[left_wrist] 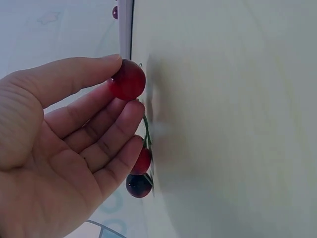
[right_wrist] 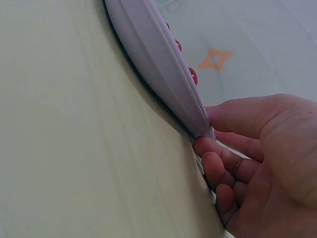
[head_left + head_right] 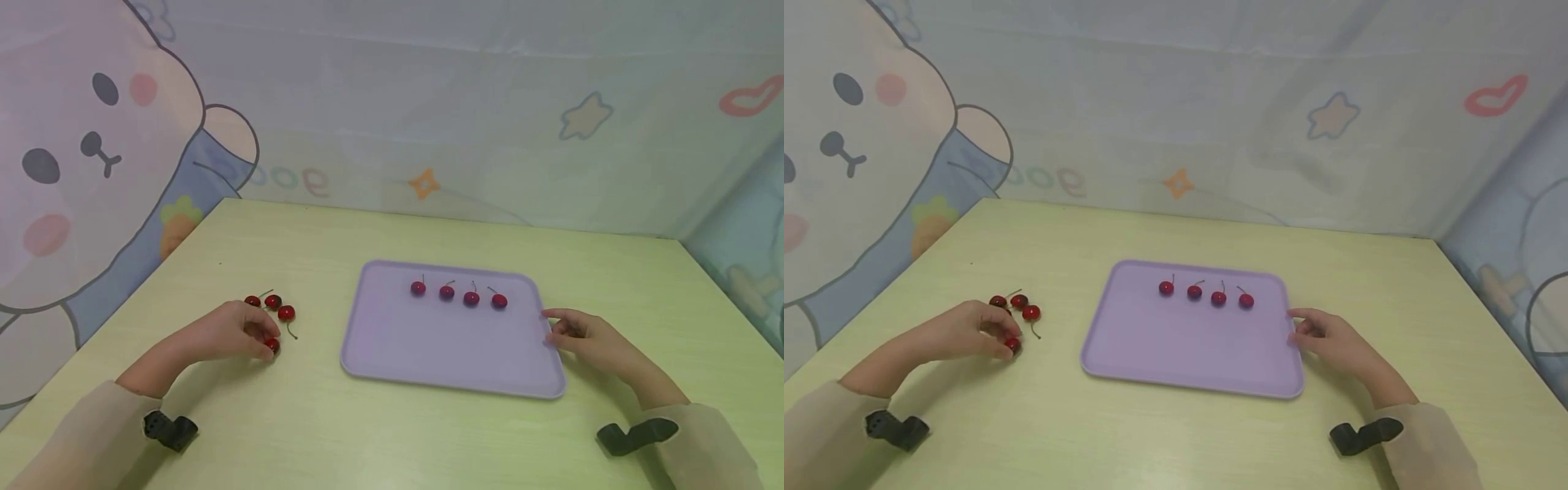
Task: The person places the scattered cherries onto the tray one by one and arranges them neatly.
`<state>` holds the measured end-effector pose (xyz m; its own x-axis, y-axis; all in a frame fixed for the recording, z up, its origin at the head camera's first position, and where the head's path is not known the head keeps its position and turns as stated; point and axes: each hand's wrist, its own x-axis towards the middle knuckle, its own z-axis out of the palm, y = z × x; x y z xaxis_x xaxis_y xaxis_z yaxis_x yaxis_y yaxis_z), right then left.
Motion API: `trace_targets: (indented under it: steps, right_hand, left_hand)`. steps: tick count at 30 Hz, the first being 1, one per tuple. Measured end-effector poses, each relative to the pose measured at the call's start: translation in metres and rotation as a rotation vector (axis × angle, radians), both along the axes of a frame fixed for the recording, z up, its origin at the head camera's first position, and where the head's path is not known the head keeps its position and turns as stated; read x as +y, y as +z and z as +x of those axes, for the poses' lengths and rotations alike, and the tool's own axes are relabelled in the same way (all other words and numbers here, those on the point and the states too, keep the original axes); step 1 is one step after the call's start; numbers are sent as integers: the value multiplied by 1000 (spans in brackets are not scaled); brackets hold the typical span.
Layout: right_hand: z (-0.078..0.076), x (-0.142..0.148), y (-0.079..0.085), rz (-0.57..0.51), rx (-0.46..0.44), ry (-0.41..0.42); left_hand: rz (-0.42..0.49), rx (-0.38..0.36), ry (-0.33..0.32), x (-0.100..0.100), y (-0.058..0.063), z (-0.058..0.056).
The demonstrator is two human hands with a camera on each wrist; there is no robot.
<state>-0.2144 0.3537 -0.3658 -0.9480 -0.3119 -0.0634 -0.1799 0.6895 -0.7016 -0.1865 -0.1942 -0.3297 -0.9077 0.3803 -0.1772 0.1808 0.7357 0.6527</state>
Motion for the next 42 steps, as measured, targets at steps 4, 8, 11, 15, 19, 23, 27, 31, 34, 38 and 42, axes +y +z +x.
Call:
trace_targets:
  steps: [4,8,11,15,19,23,27,31,34,38,42]
  right_hand:
    - [-1,1,-1,1,7,2]
    - [-2,1,-2,-5,9,0]
    - [-3,1,-3,-11,6,0]
    - [-2,1,-3,-12,5,0]
    - [-1,2,-2,-10,5,0]
    - [0,2,-2,-15,3,0]
    - [2,1,0,-22,4,2]
    - [2,1,1,-23,10,4]
    - [2,0,1,-26,10,3]
    - [2,0,-1,-36,0,2]
    - [3,-2,-1,-39,-9,-2]
  left_hand:
    - [8,12,-8,0,4,-1]
    - [28,22,-20,3,11,-2]
    - [59,14,-29,4,16,-3]
    - [98,19,-55,7,22,-6]
    - [98,42,-82,14,28,-10]
    - [111,42,-88,25,33,-15]
    - [122,52,-106,36,35,-22]
    - [104,83,-126,47,35,-30]
    - [96,69,-113,55,35,-37]
    - [91,101,-130,65,36,-47]
    - [98,127,-135,74,37,-54]
